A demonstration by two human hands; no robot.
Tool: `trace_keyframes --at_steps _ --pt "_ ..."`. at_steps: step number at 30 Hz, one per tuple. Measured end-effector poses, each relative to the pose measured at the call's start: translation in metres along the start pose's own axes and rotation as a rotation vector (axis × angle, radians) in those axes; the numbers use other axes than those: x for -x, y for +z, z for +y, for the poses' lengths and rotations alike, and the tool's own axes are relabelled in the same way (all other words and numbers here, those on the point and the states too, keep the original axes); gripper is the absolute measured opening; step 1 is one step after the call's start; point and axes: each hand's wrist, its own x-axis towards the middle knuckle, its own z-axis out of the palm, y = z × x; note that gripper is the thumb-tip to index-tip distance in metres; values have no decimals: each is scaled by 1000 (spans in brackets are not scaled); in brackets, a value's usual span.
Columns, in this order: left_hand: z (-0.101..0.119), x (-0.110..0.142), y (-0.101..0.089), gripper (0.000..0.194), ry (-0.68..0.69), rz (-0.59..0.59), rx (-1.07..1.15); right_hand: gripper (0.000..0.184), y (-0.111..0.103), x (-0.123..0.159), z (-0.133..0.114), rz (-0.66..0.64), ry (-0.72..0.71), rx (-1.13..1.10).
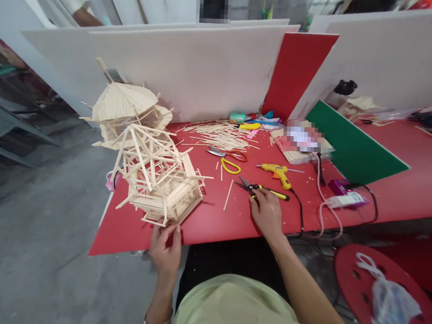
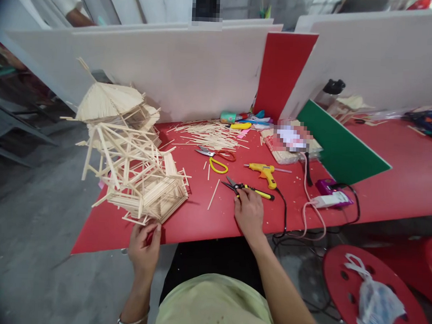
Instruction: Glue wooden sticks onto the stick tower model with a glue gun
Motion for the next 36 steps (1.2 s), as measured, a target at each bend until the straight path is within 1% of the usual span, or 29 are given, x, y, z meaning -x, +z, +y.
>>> trace_keyframes --at_steps 2,4,6,8,10,11,12,13,15,16,17,19,21,25,32,36 --pt "-3 5 -5 18 -41 82 -9 35 -4 -1 -3 23 -4 -79" --pt "-5 10 -11 18 -81 160 -22 37 -7 -1 -10 7 17 -160" --pt "-5 16 -16 16 -86 168 -15 41 -11 -2 -20 -45 54 -205" --pt "1 20 -18 13 -43 101 9 50 -13 -6 -31 -114 72 -189" --pt "12 20 -16 9 37 3 48 59 -16 -13 -42 -177 54 -140" --pt "19 19 -13 8 82 -50 75 60 -16 -17 -47 -203 42 -119" --pt "27 18 -10 9 118 -112 108 58 -17 -21 -52 -225 28 -106" --pt "35 16 -5 9 145 -180 149 51 -17 -24 -56 -251 13 -99" --pt "51 12 4 11 179 -292 231 32 -15 -32 -63 -314 -10 -92" --pt "57 9 9 11 190 -331 264 26 -14 -36 -67 -348 -16 -84" --pt "62 7 13 13 201 -356 291 24 -12 -40 -70 -381 -19 -69" --pt "69 3 19 16 222 -379 326 24 -9 -49 -78 -446 -24 -23" --pt "72 -2 21 18 234 -375 342 26 -6 -59 -86 -497 -33 18" --pt "75 -9 18 17 205 -341 341 28 -1 -79 -98 -527 -25 63" --pt "78 -11 14 12 108 -387 389 31 14 -111 -94 -569 65 160" --pt "81 -10 16 12 79 -408 443 32 28 -125 -94 -610 90 190"
